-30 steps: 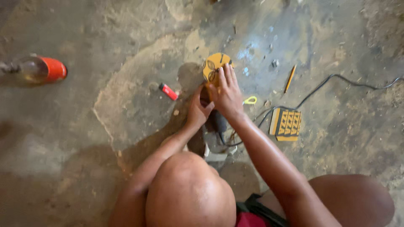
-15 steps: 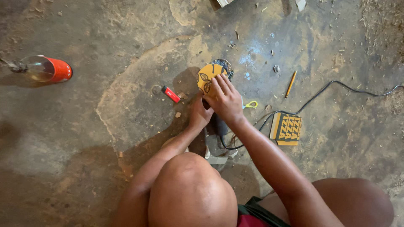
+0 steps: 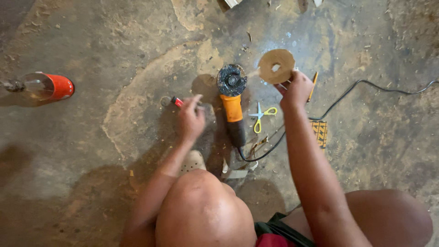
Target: The person pours liquid from a bottle onto a circular cardboard piece attached to a power tool, then ignites it with a lighter. After extinguishing the flame, they cut a circle from a pizza box with scissors and attach it to the tool.
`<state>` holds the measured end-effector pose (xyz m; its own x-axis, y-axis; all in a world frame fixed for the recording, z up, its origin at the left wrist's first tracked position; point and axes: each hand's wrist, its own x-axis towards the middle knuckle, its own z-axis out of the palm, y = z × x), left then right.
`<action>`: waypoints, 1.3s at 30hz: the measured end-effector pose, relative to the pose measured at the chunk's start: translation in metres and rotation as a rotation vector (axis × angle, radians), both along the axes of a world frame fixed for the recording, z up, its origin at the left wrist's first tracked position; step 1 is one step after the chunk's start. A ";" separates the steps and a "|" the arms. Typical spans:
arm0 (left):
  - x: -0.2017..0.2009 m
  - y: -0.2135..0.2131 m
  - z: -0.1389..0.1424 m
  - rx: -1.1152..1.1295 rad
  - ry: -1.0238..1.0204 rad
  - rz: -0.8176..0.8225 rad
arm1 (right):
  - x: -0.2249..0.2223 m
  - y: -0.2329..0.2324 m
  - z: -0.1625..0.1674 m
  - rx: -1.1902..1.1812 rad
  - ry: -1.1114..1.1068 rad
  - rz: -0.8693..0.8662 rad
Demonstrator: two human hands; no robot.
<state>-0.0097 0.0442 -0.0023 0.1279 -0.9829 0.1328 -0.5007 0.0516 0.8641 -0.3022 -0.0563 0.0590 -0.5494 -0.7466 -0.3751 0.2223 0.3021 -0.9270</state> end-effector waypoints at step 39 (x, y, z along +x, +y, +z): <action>-0.047 0.001 0.009 0.370 0.109 -0.262 | -0.001 0.068 -0.017 0.230 -0.215 0.780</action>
